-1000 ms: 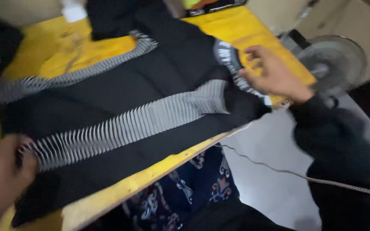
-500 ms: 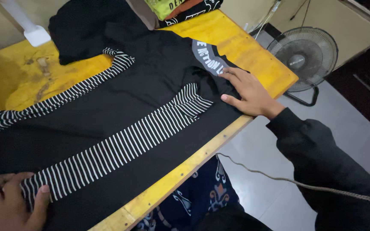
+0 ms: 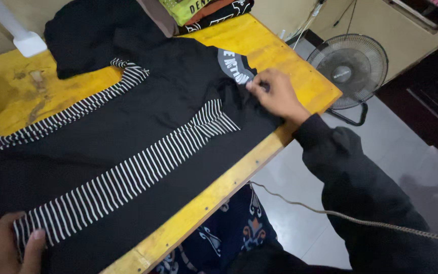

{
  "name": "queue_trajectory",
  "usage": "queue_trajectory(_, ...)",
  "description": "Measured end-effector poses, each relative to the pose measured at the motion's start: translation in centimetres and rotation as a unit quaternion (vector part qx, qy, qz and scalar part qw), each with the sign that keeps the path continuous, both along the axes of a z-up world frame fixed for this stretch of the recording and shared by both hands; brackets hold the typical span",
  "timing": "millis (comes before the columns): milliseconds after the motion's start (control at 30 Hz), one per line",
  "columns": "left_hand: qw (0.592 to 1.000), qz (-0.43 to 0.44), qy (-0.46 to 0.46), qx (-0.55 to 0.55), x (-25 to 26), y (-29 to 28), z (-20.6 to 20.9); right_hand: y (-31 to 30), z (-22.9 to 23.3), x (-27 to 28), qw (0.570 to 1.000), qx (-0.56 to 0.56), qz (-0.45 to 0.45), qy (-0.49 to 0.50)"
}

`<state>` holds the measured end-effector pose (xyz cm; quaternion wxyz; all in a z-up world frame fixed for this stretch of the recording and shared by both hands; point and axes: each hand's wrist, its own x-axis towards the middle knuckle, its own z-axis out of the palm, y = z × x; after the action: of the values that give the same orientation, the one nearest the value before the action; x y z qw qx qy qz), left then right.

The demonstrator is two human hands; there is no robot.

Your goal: The person folds multiple articles of clothing on a yellow wooden table. The person spreads out a black long-sleeved athletic top, smooths the fabric, folds the sleeves inwards, and then creates a neat rectangular bundle before moving it aside to unfold and meticulously flatten a blue t-shirt.

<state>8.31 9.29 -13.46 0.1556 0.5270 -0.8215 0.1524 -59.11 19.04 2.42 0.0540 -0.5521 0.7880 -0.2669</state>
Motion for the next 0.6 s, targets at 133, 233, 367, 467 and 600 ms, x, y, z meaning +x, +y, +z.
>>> queue_trajectory(133, 0.991, 0.027, -0.130, -0.012, -2.9, 1.9, 6.4, -0.5, 1.5, 1.4, 0.993, -0.103, 0.027, 0.053)
queue_trajectory(233, 0.987, 0.005, -0.157, 0.044, -5.2, 3.2, 11.5, 1.1, 3.2, 4.0, 0.974, -0.147, 0.144, 0.091)
queue_trajectory(367, 0.993, -0.055, -0.027, 0.102, -8.8, 5.5, 14.4, 2.3, 3.0, 7.8, 0.961, -0.087, 0.244, 0.091)
queue_trajectory(467, 0.988, -0.084, 0.040, 0.127, -8.9, 7.1, 15.3, 3.1, 2.5, 8.9, 0.956, -0.067, 0.255, 0.128)
queue_trajectory(600, 0.987, -0.072, 0.049, 0.134, -8.6, 9.4, 15.4, 3.4, 2.2, 8.2, 0.958, -0.055, 0.253, 0.120)
